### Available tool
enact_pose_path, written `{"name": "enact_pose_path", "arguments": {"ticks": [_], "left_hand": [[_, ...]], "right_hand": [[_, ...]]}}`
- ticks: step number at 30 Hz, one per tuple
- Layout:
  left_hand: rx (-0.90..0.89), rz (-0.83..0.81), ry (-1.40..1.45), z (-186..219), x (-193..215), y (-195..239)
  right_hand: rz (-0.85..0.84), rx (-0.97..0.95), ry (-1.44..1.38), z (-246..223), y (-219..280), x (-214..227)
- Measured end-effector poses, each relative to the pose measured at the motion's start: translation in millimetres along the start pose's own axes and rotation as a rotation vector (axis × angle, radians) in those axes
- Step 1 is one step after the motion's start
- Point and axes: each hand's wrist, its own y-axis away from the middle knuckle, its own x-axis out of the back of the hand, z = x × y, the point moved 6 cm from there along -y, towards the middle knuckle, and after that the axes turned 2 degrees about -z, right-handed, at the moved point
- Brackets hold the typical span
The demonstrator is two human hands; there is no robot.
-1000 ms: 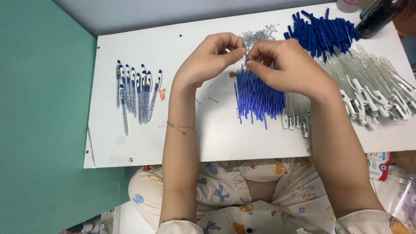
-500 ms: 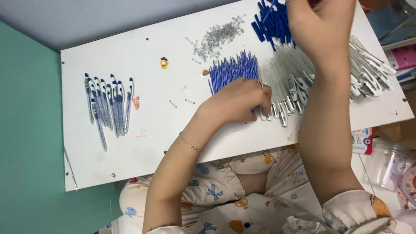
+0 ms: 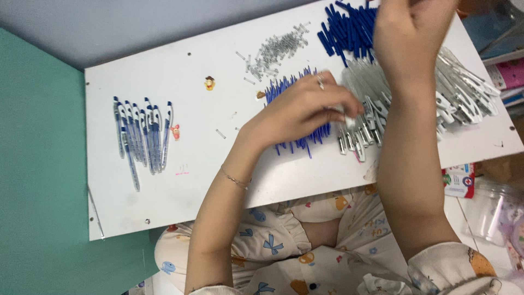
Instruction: The person assembles blue ballpoint pens by inserting blue ink cartridges into white pen bodies. They pick up a pen body and a cartridge, insert the cartridge, and place the assembled pen on the table. This process is repeated multiple times.
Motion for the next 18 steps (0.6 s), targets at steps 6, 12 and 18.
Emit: {"name": "enact_pose_path", "arguments": {"ticks": [6,12,18], "left_hand": [[0.077,0.62,0.302,-7,62,29],[0.246,0.842,0.267,-25,92,54],[0.31,0.818,0.28,-26,95,56]], "right_hand": [[-0.165,0.238,-0.252,-62,-5,-8],[-0.417,0.578,0.281,-109,7,-39],[-0.346,0.667,0.444,-113,11,-44]]}}
